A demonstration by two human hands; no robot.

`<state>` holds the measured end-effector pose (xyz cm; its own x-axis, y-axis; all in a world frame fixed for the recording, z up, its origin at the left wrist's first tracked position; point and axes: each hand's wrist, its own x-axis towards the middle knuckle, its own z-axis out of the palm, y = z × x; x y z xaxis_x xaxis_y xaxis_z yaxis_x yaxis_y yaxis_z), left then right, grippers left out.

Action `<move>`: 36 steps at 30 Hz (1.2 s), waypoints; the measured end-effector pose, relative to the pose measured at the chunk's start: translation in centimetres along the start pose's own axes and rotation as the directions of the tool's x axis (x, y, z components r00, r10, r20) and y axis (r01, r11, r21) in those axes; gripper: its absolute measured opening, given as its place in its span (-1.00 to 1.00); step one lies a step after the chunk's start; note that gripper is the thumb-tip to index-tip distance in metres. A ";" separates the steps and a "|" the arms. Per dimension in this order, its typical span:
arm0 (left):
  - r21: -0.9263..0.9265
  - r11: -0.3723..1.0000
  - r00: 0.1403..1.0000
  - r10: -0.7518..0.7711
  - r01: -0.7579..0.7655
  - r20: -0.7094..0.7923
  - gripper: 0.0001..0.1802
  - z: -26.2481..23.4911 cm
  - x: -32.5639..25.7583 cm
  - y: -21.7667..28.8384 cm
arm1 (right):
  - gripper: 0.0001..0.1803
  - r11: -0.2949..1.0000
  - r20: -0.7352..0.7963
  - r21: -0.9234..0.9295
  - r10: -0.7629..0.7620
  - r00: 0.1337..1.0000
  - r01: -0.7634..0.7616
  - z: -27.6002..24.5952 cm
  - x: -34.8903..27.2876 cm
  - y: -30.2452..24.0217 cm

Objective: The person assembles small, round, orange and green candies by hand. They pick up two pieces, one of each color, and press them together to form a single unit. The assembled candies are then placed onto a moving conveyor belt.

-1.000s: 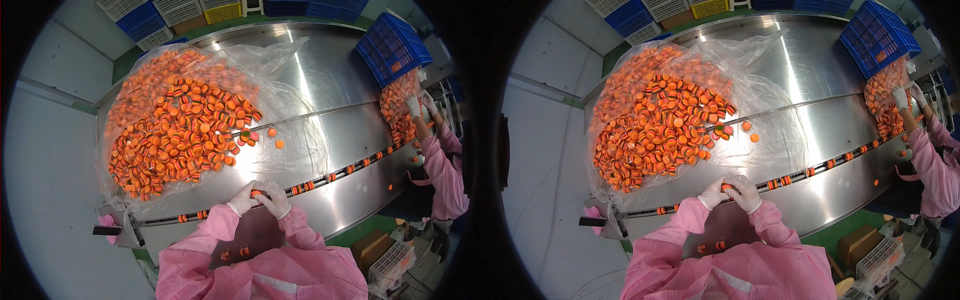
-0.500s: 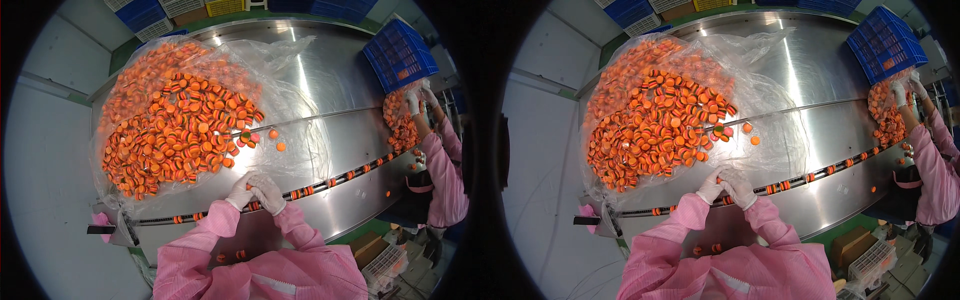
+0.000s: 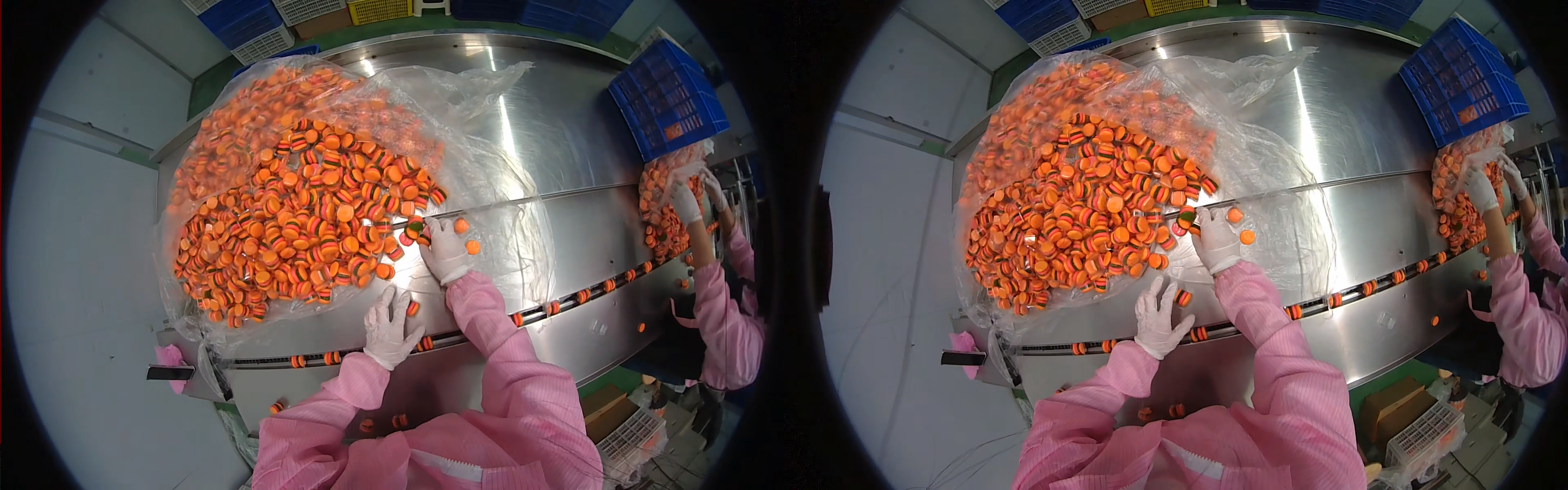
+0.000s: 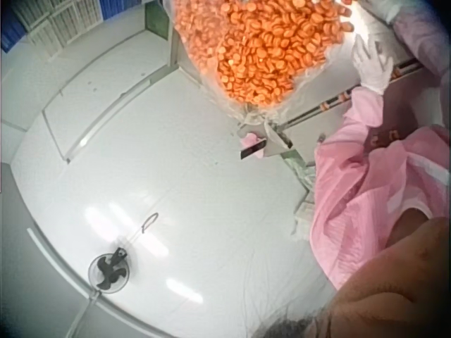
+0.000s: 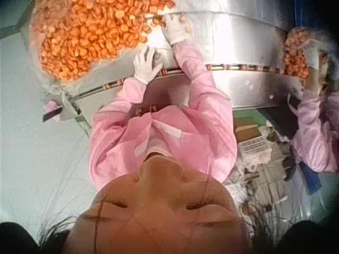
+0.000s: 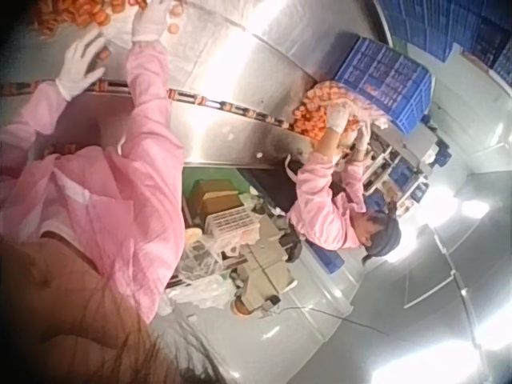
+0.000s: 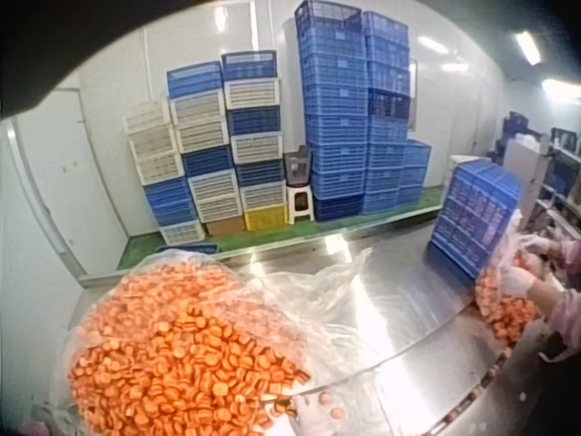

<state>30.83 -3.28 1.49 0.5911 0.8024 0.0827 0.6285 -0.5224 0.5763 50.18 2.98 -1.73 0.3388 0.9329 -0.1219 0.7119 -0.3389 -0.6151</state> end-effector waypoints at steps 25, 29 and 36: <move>-0.935 -0.046 0.936 0.003 0.352 0.352 -0.61 -2.0 3.0 2.0 | -0.33 0.780 0.245 0.623 -0.258 0.935 0.051 -7.8 -10.4 -4.7; -0.882 0.081 0.877 -0.179 0.465 0.446 -0.73 -1.9 1.7 2.6 | -0.42 0.957 0.463 0.245 -0.256 0.849 0.155 -7.8 -10.3 -3.9; -0.924 -0.142 0.832 -0.405 0.354 0.380 -0.75 -1.7 0.8 3.4 | -0.51 0.789 0.348 0.597 -0.091 0.933 -0.146 -5.6 -12.0 -3.3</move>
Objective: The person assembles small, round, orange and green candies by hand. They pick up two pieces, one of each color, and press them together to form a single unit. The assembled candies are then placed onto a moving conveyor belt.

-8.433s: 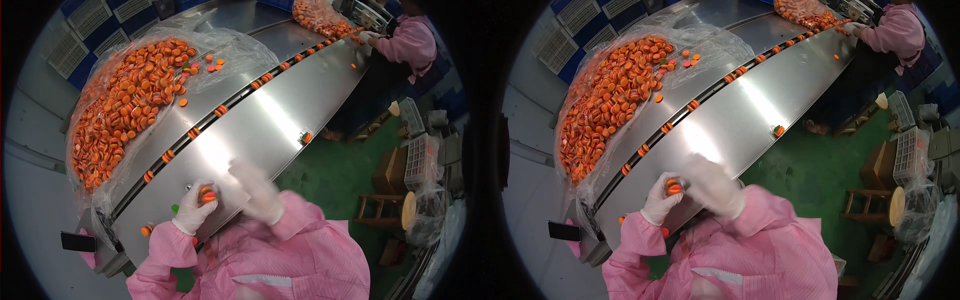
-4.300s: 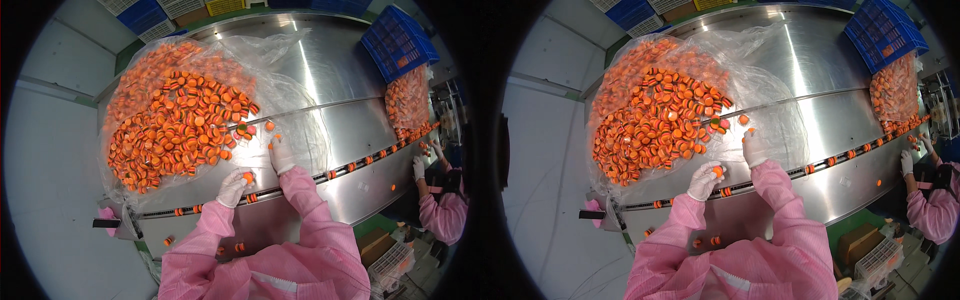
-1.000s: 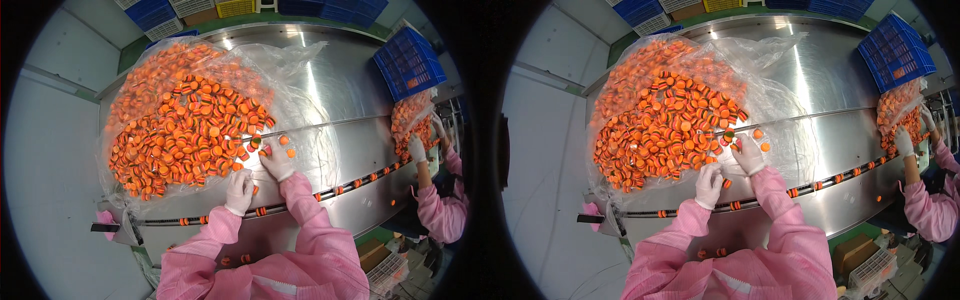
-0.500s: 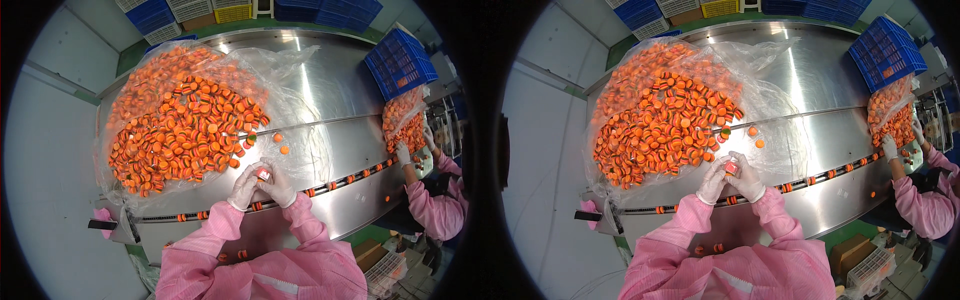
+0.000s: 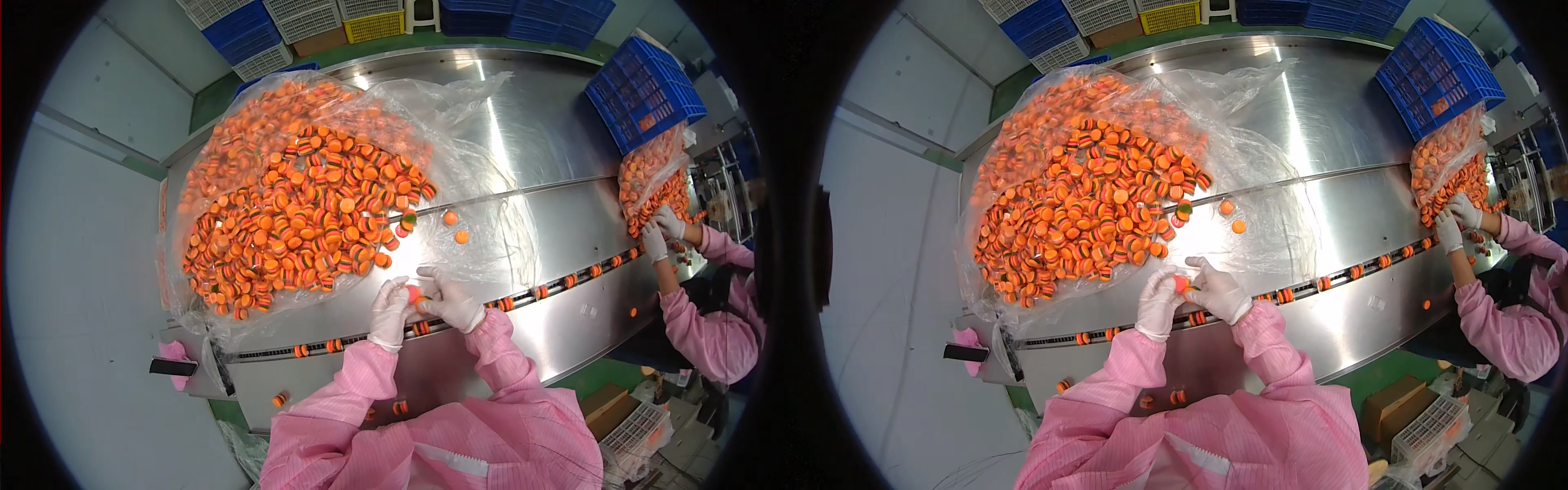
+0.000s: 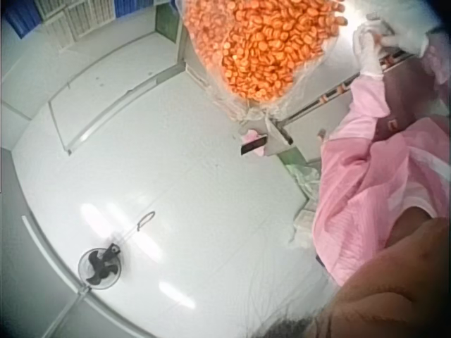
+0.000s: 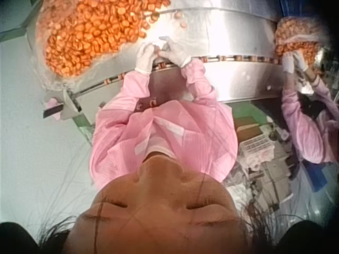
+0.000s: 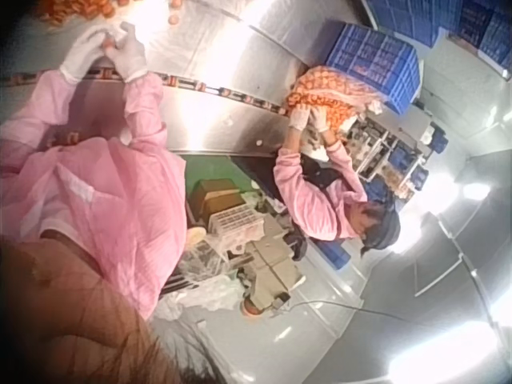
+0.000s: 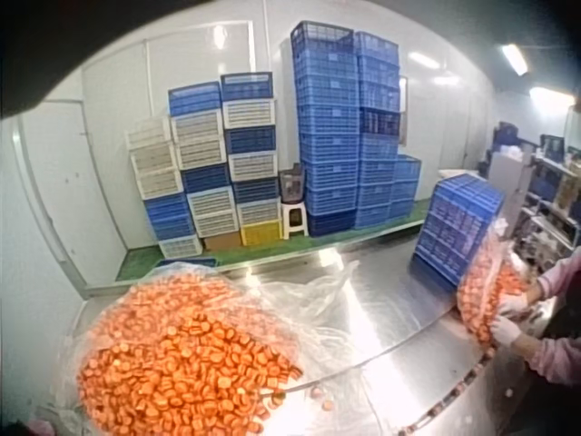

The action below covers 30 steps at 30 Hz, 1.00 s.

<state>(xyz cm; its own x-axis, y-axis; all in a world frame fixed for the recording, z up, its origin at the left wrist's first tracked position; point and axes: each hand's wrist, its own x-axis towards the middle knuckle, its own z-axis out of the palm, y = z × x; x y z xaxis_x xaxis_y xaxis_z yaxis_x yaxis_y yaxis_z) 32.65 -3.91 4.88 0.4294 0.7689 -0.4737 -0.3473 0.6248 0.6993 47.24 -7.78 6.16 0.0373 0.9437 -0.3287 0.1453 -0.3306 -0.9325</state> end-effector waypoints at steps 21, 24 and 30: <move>0.050 0.999 1.000 -0.006 0.005 0.013 -0.62 -0.4 -1.5 -2.9 | -0.88 0.991 -0.384 -0.017 -0.126 0.915 0.129 3.7 -1.5 0.7; 0.007 0.999 0.998 -0.043 0.042 0.041 -0.61 -1.0 -1.3 -2.9 | -0.84 0.976 -0.386 -0.116 -0.217 0.897 0.186 4.3 -1.6 0.7; 0.018 0.979 0.973 -0.201 0.201 0.109 -0.64 -4.9 1.6 -2.4 | -0.82 0.885 -0.276 -0.389 -0.376 0.885 0.255 4.2 0.2 3.1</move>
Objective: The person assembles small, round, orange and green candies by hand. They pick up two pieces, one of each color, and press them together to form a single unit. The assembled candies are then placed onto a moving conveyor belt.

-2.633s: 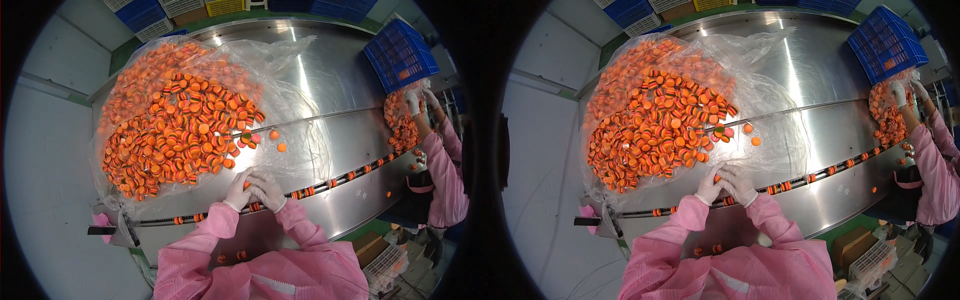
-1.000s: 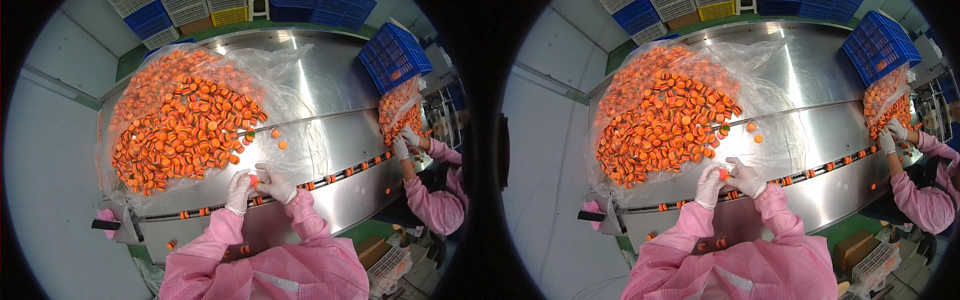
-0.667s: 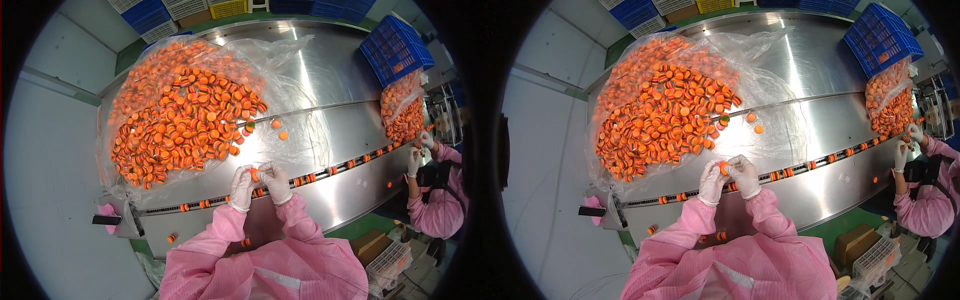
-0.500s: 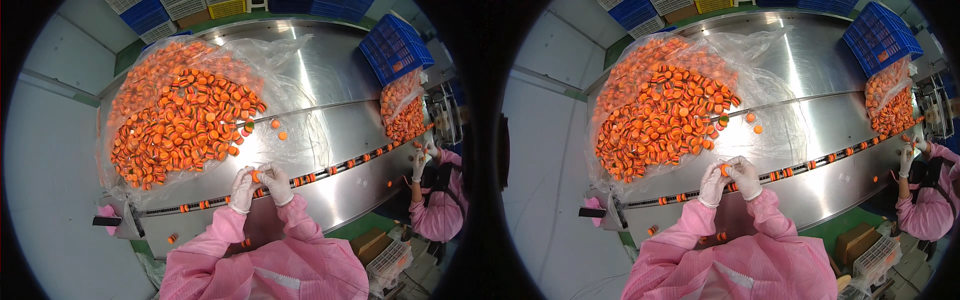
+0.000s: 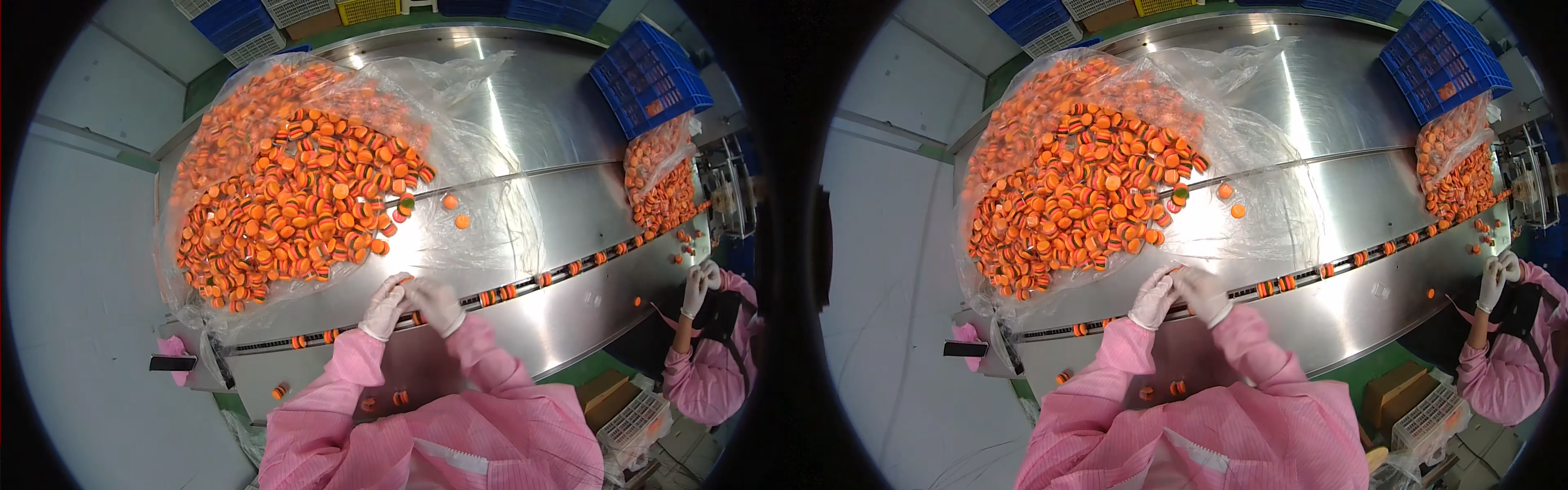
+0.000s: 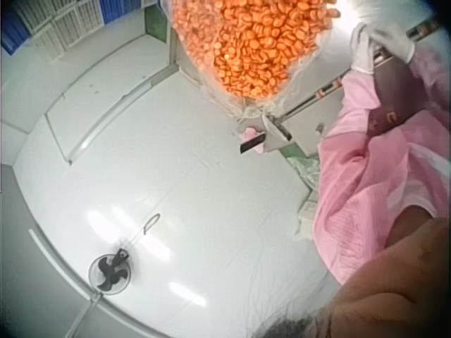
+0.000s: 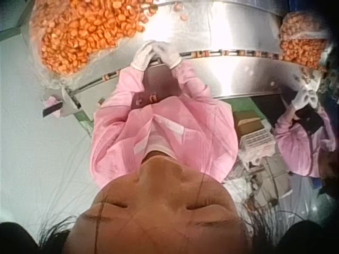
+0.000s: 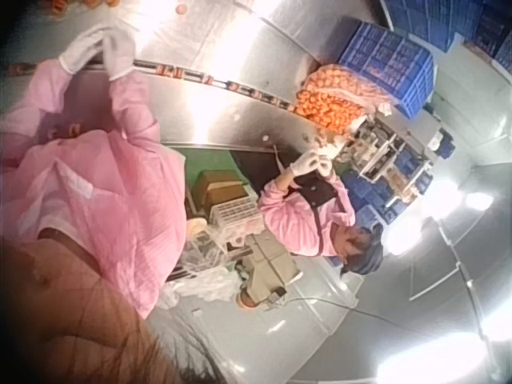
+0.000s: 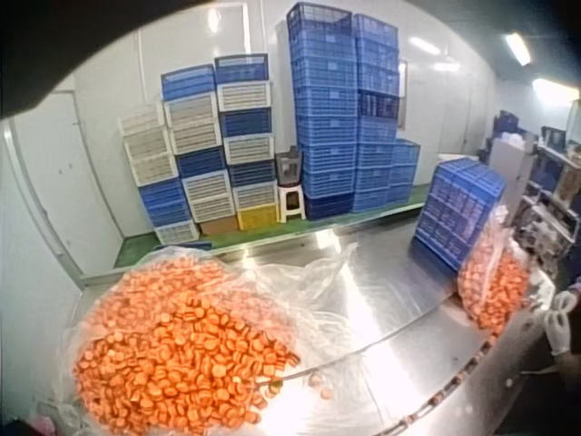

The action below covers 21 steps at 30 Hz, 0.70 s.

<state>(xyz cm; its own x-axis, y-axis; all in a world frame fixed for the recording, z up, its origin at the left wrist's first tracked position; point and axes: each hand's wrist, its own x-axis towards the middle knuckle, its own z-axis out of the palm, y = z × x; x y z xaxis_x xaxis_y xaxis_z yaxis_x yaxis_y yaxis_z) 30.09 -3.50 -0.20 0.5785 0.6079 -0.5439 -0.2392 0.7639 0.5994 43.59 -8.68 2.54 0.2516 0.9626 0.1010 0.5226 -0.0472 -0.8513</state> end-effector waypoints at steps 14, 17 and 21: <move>0.496 0.856 0.978 -0.049 0.145 -0.201 -0.73 -0.3 0.6 1.8 | -0.84 0.565 -0.072 -0.812 0.156 0.985 -0.149 -1.8 13.2 10.1; 0.623 0.761 0.956 0.013 0.180 -0.293 -0.73 -1.7 0.2 1.6 | -0.84 0.472 -0.024 -0.876 0.158 0.987 -0.097 -1.7 13.7 10.3; 0.813 0.558 0.908 0.235 0.165 -0.346 -0.76 -3.0 0.1 1.7 | -0.83 0.637 -0.064 -0.770 -0.098 0.993 0.013 -2.8 13.4 13.2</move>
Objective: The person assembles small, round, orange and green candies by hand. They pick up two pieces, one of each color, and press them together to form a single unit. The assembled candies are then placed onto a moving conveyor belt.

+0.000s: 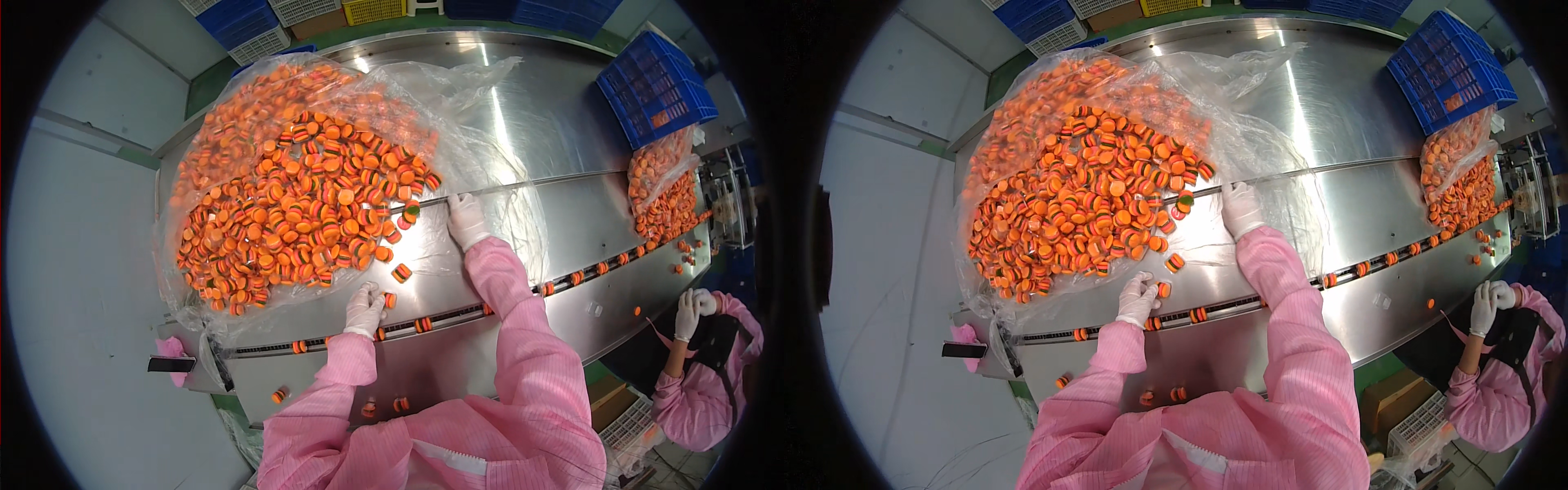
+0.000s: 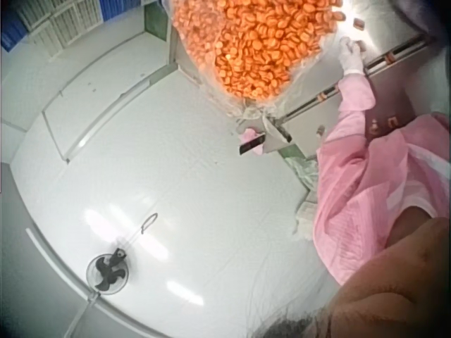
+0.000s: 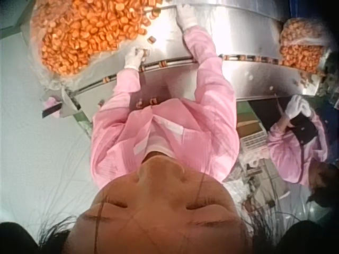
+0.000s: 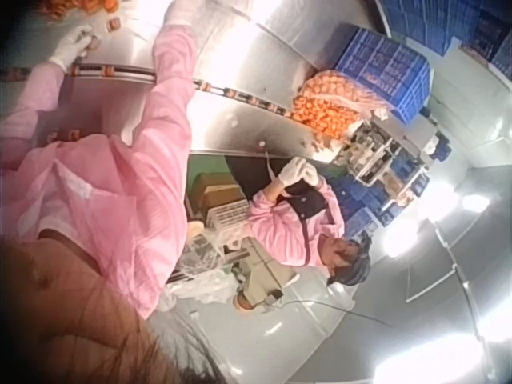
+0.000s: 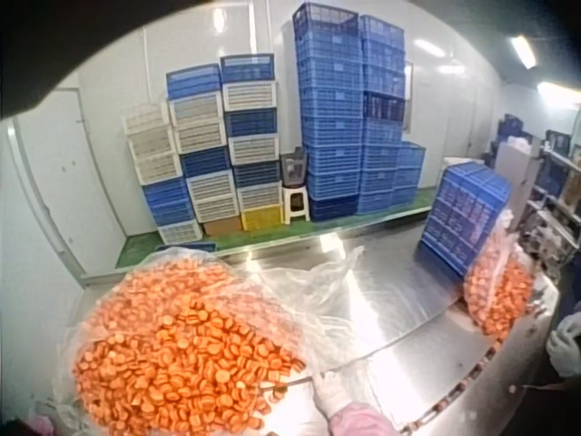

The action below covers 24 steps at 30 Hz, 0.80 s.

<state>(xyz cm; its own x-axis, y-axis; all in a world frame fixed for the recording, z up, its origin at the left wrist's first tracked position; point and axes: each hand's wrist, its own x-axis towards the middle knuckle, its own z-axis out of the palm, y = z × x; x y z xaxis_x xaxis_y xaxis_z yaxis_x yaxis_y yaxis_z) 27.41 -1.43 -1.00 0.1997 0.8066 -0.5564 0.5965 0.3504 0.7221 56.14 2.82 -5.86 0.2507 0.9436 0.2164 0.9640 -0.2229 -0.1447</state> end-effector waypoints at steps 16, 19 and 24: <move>-0.917 0.346 0.866 0.376 0.198 0.329 -0.49 3.7 -1.5 6.3 | -0.66 0.576 0.027 0.804 -0.282 0.959 0.147 -11.7 -7.1 -7.6; -0.939 0.232 0.825 0.454 0.256 0.337 -0.47 3.1 -1.1 4.7 | -0.63 0.630 0.387 0.772 -0.360 0.849 -0.085 -12.7 -6.5 -9.2; -0.942 0.182 0.844 0.421 0.281 0.333 -0.56 1.2 -0.4 2.9 | -0.81 0.599 0.111 0.797 -0.032 0.993 -0.070 -11.3 -4.4 -8.3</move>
<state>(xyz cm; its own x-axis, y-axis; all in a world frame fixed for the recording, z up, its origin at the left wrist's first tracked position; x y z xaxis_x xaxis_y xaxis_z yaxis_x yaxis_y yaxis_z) 29.96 -1.30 0.86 0.6788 0.6692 -0.3022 -0.5676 0.7394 0.3622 48.06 -2.29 5.25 0.2079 0.9717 0.1120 0.4899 -0.0043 -0.8718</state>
